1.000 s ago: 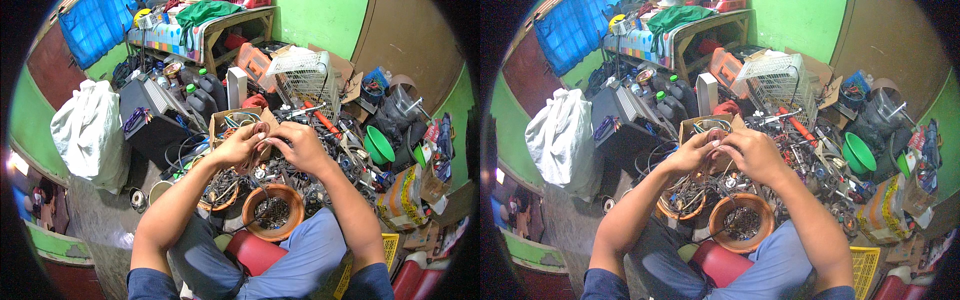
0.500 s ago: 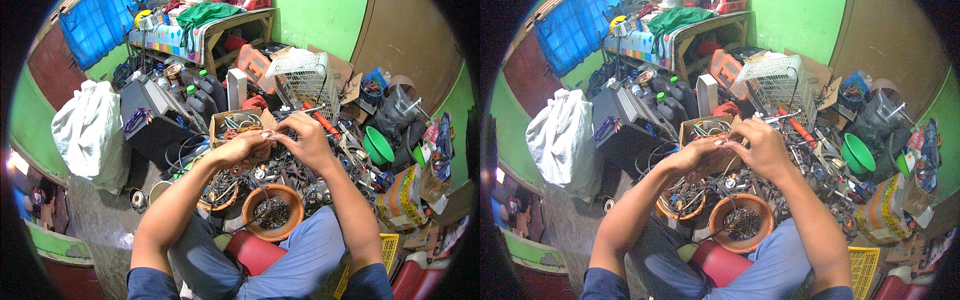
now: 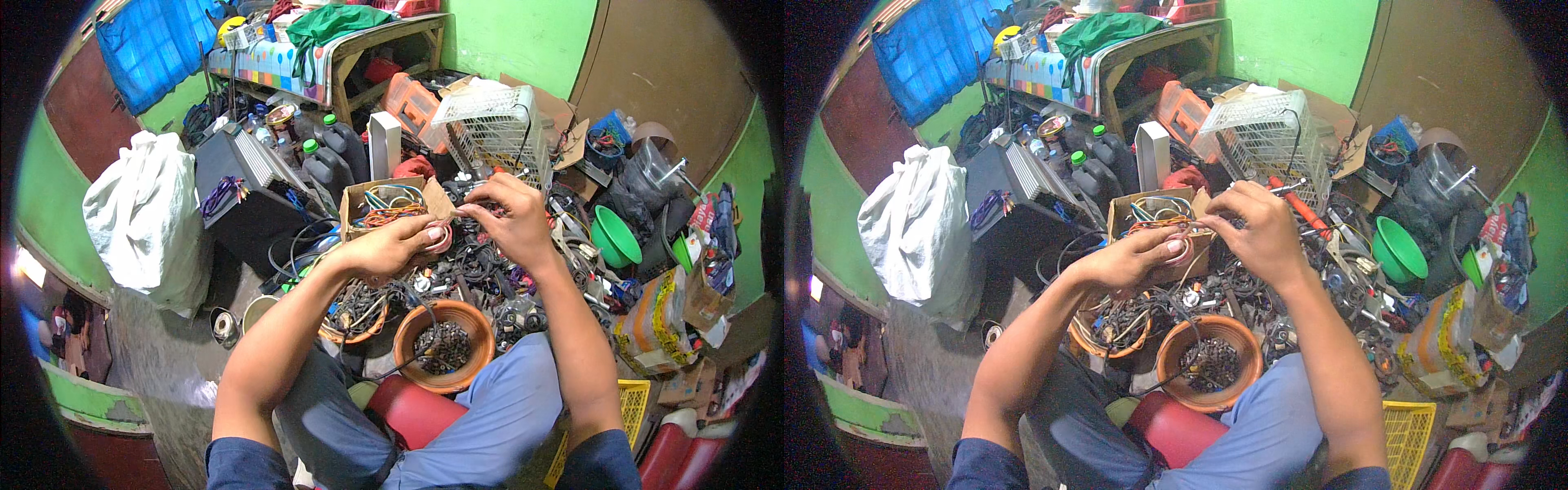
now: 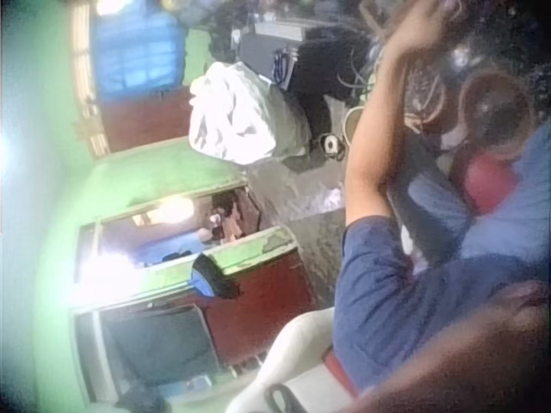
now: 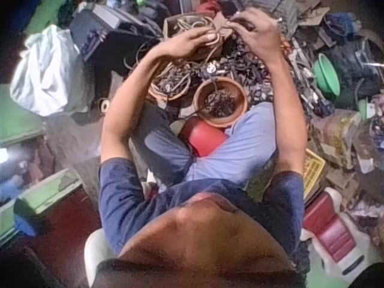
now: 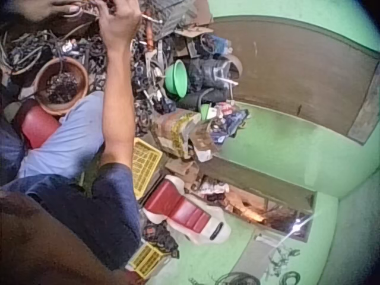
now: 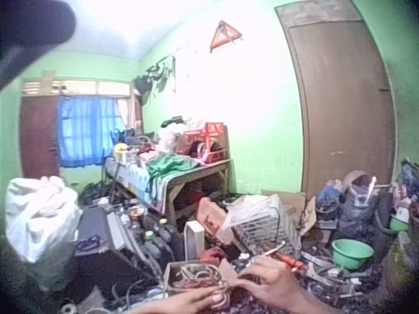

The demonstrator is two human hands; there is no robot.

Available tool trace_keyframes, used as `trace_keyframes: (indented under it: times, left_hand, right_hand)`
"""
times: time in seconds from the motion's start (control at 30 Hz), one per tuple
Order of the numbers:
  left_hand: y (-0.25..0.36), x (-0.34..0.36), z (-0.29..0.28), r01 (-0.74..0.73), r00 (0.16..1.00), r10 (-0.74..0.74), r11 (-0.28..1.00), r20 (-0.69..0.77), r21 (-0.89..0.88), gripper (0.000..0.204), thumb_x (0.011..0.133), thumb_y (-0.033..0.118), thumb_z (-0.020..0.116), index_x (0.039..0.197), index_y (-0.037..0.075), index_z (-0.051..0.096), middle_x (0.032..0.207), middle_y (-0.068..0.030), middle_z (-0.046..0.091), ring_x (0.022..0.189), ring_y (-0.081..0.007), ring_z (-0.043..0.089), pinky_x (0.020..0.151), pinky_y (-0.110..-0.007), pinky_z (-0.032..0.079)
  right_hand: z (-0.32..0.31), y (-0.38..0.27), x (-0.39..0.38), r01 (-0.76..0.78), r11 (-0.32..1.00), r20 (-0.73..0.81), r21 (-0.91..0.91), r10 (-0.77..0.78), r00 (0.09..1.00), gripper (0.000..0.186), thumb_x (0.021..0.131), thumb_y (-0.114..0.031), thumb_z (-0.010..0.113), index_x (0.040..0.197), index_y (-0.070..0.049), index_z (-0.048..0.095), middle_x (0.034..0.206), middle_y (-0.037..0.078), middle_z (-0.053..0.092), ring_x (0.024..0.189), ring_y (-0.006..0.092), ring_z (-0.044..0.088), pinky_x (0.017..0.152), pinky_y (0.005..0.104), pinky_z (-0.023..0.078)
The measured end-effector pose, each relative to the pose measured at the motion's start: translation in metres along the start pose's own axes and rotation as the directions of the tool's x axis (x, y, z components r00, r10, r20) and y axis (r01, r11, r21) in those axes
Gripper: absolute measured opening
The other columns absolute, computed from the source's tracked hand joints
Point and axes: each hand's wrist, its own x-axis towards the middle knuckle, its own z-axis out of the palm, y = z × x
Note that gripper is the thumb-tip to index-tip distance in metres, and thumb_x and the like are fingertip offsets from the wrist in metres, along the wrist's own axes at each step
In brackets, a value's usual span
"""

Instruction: The person sorts through various electrical wires and components in a cardboard box by hand, picking up different bundles and a small white plastic casing.

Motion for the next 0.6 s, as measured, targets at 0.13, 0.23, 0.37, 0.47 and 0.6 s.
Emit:
trace_keyframes:
  times: [0.13, 0.23, 0.37, 0.47, 0.6]
  left_hand:
    - [0.002, 0.001, -0.004, 0.043, 0.999, -0.043, 0.998, -0.004, 0.037, 0.047, 0.109, 0.035, 0.037, 0.141, 0.002, 0.048, 0.121, -0.0057, 0.059, 0.110, -0.0116, 0.051, 0.100, -0.029, 0.040]
    - [0.008, 0.000, 0.004, 0.053, 0.998, -0.053, 0.999, -0.025, -0.001, 0.047, 0.109, 0.038, 0.035, 0.132, 0.002, 0.054, 0.103, -0.0017, 0.060, 0.092, -0.0091, 0.053, 0.082, -0.026, 0.045]
    - [0.013, -0.004, 0.007, 0.035, 0.999, -0.037, 0.995, -0.025, -0.091, 0.050, 0.109, 0.043, 0.032, 0.116, 0.003, 0.062, 0.084, 0.0042, 0.055, 0.071, -0.0063, 0.045, 0.061, -0.023, 0.040]
    - [0.016, -0.004, 0.005, 0.135, 0.974, -0.175, 0.959, -0.144, -0.251, 0.046, 0.108, 0.042, 0.038, 0.118, 0.005, 0.064, 0.094, 0.0019, 0.062, 0.080, -0.0076, 0.052, 0.075, -0.024, 0.045]
    - [-0.002, 0.004, 0.001, -0.064, 0.901, -0.151, 0.880, -0.406, -0.470, 0.044, 0.107, 0.038, 0.037, 0.105, 0.006, 0.067, 0.077, 0.0028, 0.058, 0.062, -0.0058, 0.048, 0.056, -0.024, 0.039]
  right_hand:
    - [0.006, -0.004, 0.000, -0.019, 1.000, -0.074, 0.011, 0.020, 0.997, 0.017, 0.077, -0.012, 0.081, 0.083, -0.002, 0.069, 0.080, 0.010, 0.066, 0.074, 0.0280, 0.065, 0.067, 0.0379, 0.051]
    - [0.011, -0.009, 0.000, -0.031, 1.000, -0.118, -0.002, 0.030, 0.993, 0.016, 0.076, -0.012, 0.081, 0.082, -0.003, 0.068, 0.078, 0.009, 0.065, 0.072, 0.0271, 0.065, 0.065, 0.0372, 0.050]
    - [0.012, -0.011, 0.001, -0.049, 0.999, -0.129, 0.020, 0.051, 0.990, 0.015, 0.077, -0.011, 0.081, 0.081, -0.003, 0.069, 0.077, 0.009, 0.065, 0.070, 0.0269, 0.064, 0.063, 0.0373, 0.049]
    - [0.014, -0.008, 0.001, -0.119, 0.992, -0.118, 0.051, 0.125, 0.985, 0.013, 0.078, -0.011, 0.080, 0.081, -0.003, 0.070, 0.077, 0.010, 0.066, 0.070, 0.0278, 0.065, 0.063, 0.0381, 0.049]
    - [0.015, -0.011, 0.003, -0.106, 0.993, -0.066, 0.044, 0.109, 0.992, 0.012, 0.079, -0.011, 0.078, 0.082, -0.003, 0.070, 0.081, 0.012, 0.068, 0.073, 0.0295, 0.066, 0.065, 0.0391, 0.050]
